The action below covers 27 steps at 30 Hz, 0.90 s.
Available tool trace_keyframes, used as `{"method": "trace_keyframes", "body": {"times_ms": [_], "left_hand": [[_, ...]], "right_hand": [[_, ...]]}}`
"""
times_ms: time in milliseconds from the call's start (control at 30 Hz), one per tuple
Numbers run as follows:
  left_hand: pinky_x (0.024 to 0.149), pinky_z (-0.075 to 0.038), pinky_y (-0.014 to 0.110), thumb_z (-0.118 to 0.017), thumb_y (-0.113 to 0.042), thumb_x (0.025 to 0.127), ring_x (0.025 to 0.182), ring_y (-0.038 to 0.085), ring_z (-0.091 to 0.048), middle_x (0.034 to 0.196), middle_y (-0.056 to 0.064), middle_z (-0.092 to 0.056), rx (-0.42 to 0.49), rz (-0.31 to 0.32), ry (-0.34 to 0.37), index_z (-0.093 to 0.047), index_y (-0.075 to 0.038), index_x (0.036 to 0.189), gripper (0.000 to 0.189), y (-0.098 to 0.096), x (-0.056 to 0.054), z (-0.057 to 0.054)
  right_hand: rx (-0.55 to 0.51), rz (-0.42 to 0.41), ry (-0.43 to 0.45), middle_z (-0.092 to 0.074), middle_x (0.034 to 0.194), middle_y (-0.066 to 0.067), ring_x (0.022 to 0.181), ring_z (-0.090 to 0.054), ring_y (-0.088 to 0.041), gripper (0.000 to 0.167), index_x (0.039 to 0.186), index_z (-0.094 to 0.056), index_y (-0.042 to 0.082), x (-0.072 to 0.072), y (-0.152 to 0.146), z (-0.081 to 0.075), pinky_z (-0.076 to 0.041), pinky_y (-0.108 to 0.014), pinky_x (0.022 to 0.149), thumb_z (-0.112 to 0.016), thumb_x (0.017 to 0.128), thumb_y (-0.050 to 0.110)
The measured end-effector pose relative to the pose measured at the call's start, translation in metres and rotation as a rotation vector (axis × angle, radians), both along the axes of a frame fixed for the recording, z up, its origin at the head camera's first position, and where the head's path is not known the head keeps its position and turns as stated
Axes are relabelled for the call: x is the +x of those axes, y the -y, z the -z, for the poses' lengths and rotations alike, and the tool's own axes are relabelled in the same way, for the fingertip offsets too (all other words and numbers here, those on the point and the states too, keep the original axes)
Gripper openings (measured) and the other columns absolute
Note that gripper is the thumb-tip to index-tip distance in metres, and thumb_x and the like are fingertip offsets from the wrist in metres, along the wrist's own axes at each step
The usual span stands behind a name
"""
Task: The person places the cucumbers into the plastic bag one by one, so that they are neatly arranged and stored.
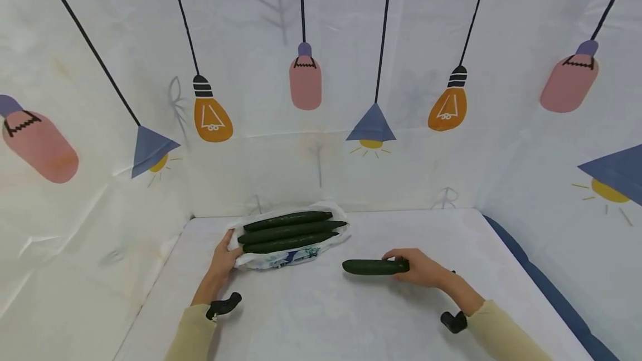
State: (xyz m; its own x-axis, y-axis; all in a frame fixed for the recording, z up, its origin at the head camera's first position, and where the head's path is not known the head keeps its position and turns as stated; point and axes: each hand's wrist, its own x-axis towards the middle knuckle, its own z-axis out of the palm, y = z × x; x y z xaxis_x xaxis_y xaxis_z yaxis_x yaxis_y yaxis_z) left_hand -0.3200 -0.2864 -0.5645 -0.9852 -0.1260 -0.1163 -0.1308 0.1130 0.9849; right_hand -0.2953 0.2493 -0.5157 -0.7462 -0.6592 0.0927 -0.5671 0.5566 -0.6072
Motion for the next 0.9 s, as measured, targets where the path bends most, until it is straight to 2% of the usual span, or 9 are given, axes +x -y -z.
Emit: {"method": "trace_keyframes", "body": {"times_ms": [233, 533, 700, 800, 900], "left_hand": [[0.114, -0.008, 0.046, -0.048, 0.009, 0.083, 0.145, 0.025, 0.003, 0.162, 0.009, 0.003, -0.006, -0.004, -0.017, -0.006, -0.014, 0.157, 0.088, -0.001, 0.000, 0.003], [0.113, -0.011, 0.045, -0.047, 0.010, 0.083, 0.144, 0.023, 0.004, 0.162, 0.007, 0.006, 0.004, 0.007, -0.015, -0.003, -0.016, 0.157, 0.089, -0.002, 0.001, 0.003], [0.113, -0.010, 0.047, -0.048, 0.010, 0.083, 0.144, 0.026, 0.003, 0.162, 0.009, 0.004, -0.012, 0.009, -0.028, -0.005, -0.015, 0.157, 0.089, 0.000, 0.001, 0.003], [0.113, -0.007, 0.049, -0.049, 0.009, 0.083, 0.144, 0.028, 0.004, 0.162, 0.011, 0.004, -0.041, 0.015, -0.030, -0.006, -0.013, 0.157, 0.088, 0.001, 0.001, -0.001], [0.113, -0.006, 0.050, -0.050, 0.009, 0.083, 0.145, 0.030, 0.006, 0.161, 0.014, 0.004, -0.042, 0.029, -0.008, -0.006, -0.008, 0.156, 0.087, 0.000, 0.005, -0.012]], "right_hand": [[-0.101, 0.016, -0.090, -0.065, 0.100, 0.012, 0.081, -0.056, -0.008, 0.037, 0.118, -0.067, 0.022, -0.005, 0.020, 0.001, -0.049, -0.027, 0.069, -0.078, 0.083, 0.025], [-0.089, 0.030, -0.261, -0.060, 0.096, 0.014, 0.079, -0.053, -0.007, 0.036, 0.115, -0.069, 0.022, -0.018, 0.051, -0.018, -0.047, -0.027, 0.067, -0.080, 0.080, 0.021], [-0.082, 0.008, -0.322, -0.059, 0.096, 0.013, 0.077, -0.051, -0.005, 0.038, 0.117, -0.069, 0.022, -0.027, 0.072, -0.028, -0.046, -0.026, 0.065, -0.080, 0.080, 0.021], [-0.071, -0.017, -0.337, -0.059, 0.096, 0.012, 0.076, -0.051, -0.006, 0.038, 0.118, -0.069, 0.020, -0.032, 0.086, -0.034, -0.046, -0.026, 0.064, -0.079, 0.081, 0.022], [-0.051, -0.037, -0.328, -0.060, 0.098, 0.009, 0.080, -0.052, -0.007, 0.039, 0.119, -0.069, 0.019, -0.037, 0.099, -0.039, -0.047, -0.027, 0.067, -0.078, 0.082, 0.023]]}}
